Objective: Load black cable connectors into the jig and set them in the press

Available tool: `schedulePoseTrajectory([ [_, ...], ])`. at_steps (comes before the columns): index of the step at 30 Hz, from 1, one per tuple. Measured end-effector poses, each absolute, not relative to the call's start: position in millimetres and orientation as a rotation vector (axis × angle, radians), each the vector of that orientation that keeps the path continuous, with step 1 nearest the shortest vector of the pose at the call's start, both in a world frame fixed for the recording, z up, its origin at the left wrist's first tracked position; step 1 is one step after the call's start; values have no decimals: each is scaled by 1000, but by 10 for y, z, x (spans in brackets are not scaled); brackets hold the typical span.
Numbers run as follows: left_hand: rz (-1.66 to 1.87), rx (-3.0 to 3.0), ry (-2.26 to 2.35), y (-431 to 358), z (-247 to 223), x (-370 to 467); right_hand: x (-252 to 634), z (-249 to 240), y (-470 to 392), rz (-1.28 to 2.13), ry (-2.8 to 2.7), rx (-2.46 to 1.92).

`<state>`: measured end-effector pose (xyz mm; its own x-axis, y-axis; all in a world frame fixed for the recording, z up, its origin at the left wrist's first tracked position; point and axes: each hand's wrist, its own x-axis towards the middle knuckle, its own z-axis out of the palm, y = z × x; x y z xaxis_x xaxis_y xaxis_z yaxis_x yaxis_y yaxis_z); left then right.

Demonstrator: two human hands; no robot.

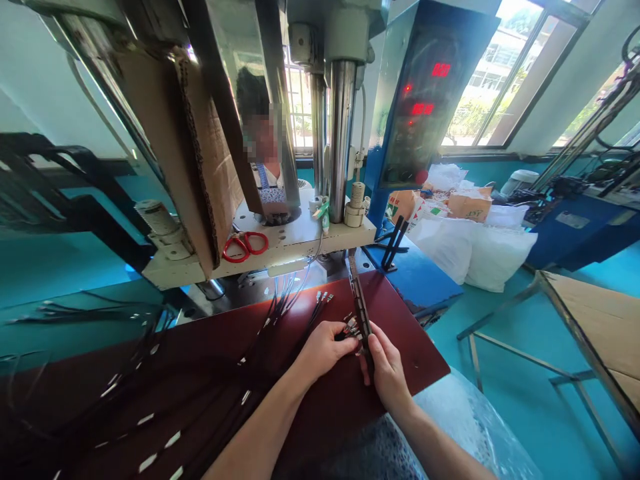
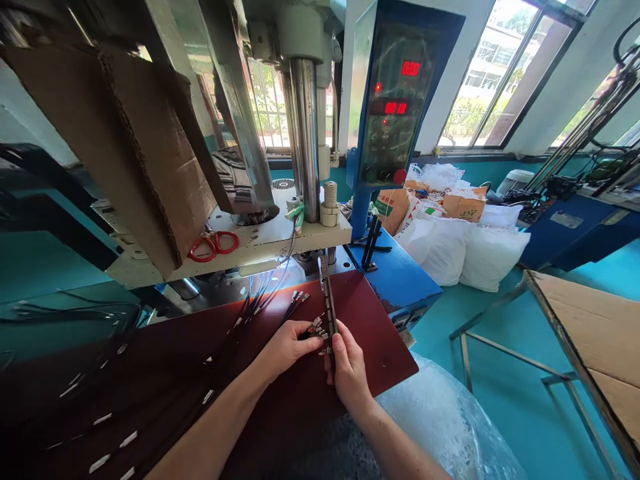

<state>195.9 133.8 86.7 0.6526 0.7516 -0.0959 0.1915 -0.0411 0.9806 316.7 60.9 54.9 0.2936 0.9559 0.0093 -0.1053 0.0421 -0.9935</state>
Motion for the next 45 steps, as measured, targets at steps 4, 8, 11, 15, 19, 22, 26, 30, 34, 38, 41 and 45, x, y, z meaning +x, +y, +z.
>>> schedulePoseTrajectory([
  [4,509,1448,765,1354,873,1954,3177,539,609,1037,-940,-1257],
  [8,490,1399,736,1369,874,1955,3178,537,615,1046,-944,-1283],
  [11,505,1413,739,1373,848,1960,3163,525,622,1023,-986,-1328],
  [15,547,1455,726,1371,828,1926,3140,526,631,988,-1043,-1375],
  [19,633,1432,781,1394,894,1847,3146,554,621,1036,-990,-1320],
  [22,624,1341,834,1425,950,1802,3159,567,612,1038,-969,-1277],
  [26,570,1261,806,1439,971,1803,3168,562,611,1039,-973,-1261],
  [30,556,1301,867,1418,972,1861,3176,536,604,1043,-962,-1259],
  [34,644,1471,842,1391,958,1919,3180,521,601,1056,-954,-1271],
  [38,678,1508,837,1389,911,1943,3175,516,613,1059,-970,-1294],
  [41,693,1473,814,1390,879,1948,3166,513,627,1024,-1020,-1333],
  [45,722,1451,830,1376,887,1919,3159,515,641,990,-1117,-1361],
])
